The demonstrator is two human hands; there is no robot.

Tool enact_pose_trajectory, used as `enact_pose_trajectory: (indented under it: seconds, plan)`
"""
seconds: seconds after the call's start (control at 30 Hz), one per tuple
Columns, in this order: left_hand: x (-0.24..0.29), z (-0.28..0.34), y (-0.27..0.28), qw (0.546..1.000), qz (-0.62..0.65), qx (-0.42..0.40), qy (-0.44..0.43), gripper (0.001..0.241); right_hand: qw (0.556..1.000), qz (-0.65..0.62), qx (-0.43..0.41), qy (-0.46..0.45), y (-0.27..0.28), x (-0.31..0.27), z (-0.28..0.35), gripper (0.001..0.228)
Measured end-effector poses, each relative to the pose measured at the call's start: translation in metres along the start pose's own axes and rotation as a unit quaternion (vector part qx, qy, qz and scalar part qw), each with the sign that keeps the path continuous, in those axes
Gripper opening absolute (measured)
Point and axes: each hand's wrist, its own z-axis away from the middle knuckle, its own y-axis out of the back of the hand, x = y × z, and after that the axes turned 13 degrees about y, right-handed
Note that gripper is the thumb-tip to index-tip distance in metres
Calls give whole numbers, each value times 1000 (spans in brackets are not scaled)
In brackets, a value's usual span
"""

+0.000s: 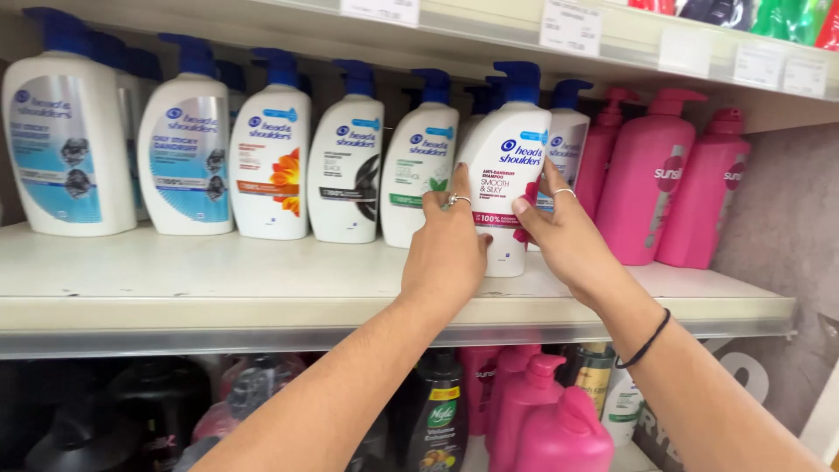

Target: Browsing and selecting shampoo and shower gel bottles from shelves in a store.

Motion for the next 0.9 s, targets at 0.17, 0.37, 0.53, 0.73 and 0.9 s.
enact_pose_trajectory:
  seconds: [0.17, 0.37, 0.53, 0.73, 0.9]
  plan:
    - [14, -7, -26, 1000, -19, 7, 3, 90, 999, -4, -16, 41, 19, 29, 2, 87]
    - [19, -2, -29, 998, -53, 4, 20, 88, 990, 124, -29, 52, 21, 33, 3, 90]
    - [20, 9, -27, 998, -57, 21, -4, 90, 993, 90, -22, 77, 19, 32, 8, 93]
    - [11, 68, -51, 944, -26, 259, -202, 74, 980, 162, -13, 117, 23, 15, 36, 104]
    - [-35, 187, -121, 948, 19, 260, -181, 63, 942, 183, 146, 242, 37, 18, 158, 56]
